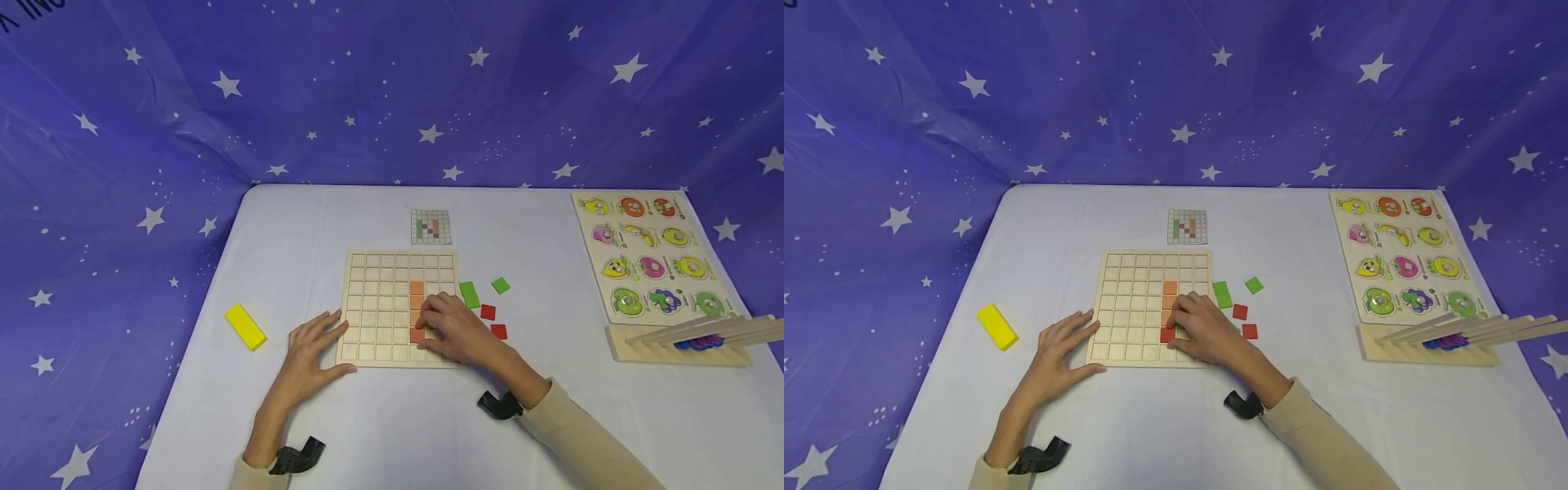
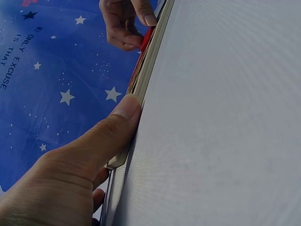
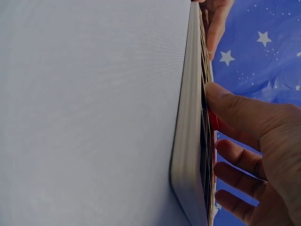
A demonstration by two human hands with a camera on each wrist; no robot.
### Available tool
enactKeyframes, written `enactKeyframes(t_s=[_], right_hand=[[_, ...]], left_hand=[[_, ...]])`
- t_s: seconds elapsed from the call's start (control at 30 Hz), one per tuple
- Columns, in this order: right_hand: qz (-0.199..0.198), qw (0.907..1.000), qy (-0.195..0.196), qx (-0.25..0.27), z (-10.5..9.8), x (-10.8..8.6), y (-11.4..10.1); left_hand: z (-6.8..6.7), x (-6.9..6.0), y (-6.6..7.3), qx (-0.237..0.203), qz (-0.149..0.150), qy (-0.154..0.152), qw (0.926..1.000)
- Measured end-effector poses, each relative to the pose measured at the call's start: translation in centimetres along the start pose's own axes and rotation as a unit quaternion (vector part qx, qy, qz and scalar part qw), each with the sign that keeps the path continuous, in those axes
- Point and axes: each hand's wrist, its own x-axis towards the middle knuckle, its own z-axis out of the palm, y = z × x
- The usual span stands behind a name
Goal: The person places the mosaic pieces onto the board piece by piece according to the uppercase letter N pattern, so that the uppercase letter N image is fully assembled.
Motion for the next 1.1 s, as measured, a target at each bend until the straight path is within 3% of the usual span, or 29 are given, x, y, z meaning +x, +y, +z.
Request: enactKeyframes(t_s=[0.3,0.47,0.7,0.87,1.1], right_hand=[[-0.009,0.9998,0.016,-0.009,0.1,-0.1,0.2],[0.005,0.9994,0.029,0.018,-0.6,-0.7,0.5],[0.052,0.9955,0.064,0.047,-2.3,-2.6,2.3],[0.100,0.9916,0.066,0.049,-3.5,-4.3,4.0],[0.132,0.9878,0.072,0.043,-4.9,-6.0,6.0]], left_hand=[[0.1,-0.2,-0.1,-0.003,0.001,0.003,1.0000],[0.1,-0.3,-0.1,-0.004,-0.002,-0.001,1.0000],[0.1,-0.2,-0.1,0.001,-0.005,-0.005,1.0000],[0.2,-0.2,-0.2,-0.003,0.005,0.003,1.0000],[0.2,-0.1,-0.2,0.000,0.001,0.000,1.0000]])
